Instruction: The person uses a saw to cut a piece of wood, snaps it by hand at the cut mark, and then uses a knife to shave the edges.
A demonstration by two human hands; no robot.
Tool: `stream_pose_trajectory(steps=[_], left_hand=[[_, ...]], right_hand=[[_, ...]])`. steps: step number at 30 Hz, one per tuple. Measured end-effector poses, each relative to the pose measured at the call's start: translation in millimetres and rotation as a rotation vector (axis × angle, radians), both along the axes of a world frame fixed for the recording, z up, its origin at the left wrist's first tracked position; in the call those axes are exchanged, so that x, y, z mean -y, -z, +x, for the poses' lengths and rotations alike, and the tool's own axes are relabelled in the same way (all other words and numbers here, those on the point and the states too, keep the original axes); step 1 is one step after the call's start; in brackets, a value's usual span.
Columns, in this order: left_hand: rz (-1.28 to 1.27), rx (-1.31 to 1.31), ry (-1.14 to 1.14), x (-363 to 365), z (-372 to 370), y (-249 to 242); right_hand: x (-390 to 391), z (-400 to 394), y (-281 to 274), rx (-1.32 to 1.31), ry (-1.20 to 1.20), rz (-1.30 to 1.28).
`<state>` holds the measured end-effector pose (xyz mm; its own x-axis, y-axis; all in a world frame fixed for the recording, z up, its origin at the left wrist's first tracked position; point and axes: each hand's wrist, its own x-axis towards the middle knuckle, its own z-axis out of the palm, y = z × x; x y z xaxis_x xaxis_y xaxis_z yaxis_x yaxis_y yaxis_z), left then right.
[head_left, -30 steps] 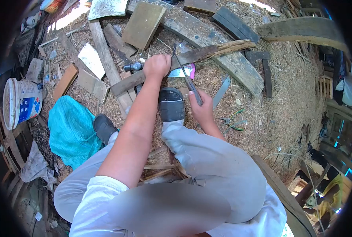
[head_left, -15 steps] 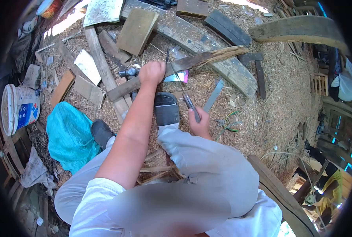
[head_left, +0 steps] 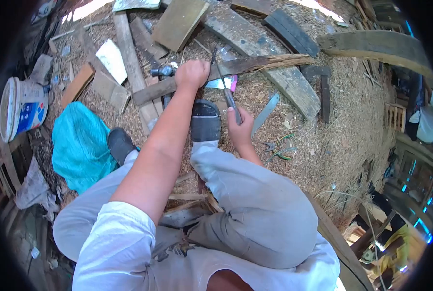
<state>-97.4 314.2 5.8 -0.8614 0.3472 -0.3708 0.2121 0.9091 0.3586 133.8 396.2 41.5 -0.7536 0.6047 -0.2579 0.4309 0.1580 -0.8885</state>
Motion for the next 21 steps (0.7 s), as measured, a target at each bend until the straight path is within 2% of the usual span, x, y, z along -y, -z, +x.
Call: stream_pose_trajectory(steps=[2, 4, 6, 7, 10, 11, 14, 16, 19, 21], left_hand=[[0.002, -0.033, 0.011, -2.9, -5.1, 4.1], [-0.026, -0.041, 0.012, -4.2, -8.0, -1.7], [-0.003, -0.048, 0.008, -4.0, -5.8, -4.9], [-0.001, -0.035, 0.016, -4.6, -3.8, -4.6], [0.000, -0.022, 0.007, -2.6, -0.1, 4.4], [0.017, -0.043, 0.009, -0.8, -0.3, 7.0], [0.045, -0.096, -0.014, -2.8, -4.3, -1.6], [0.002, -0.070, -0.005, -3.4, -4.9, 0.0], [0.002, -0.063, -0.001, -3.0, -3.4, 0.0], [0.009, -0.061, -0.016, 2.1, 2.7, 0.8]], right_hand=[[6.3, 14.4, -5.3, -0.161, 0.057, 0.023], [10.7, 30.5, -9.6, -0.148, 0.050, 0.027], [11.5, 33.0, -24.7, 0.014, 0.074, -0.083], [5.9, 12.8, -17.0, -0.102, 0.043, 0.007], [-1.5, -18.2, -7.3, -0.049, -0.012, 0.003], [2.0, -7.9, -6.8, -0.117, 0.036, -0.006], [10.3, 47.3, -9.7, -0.093, 0.076, -0.094], [11.6, 39.2, -17.9, -0.064, 0.087, -0.157], [-0.2, -15.4, -0.2, -0.118, 0.024, -0.019], [0.3, -0.8, -0.4, -0.125, 0.011, -0.011]])
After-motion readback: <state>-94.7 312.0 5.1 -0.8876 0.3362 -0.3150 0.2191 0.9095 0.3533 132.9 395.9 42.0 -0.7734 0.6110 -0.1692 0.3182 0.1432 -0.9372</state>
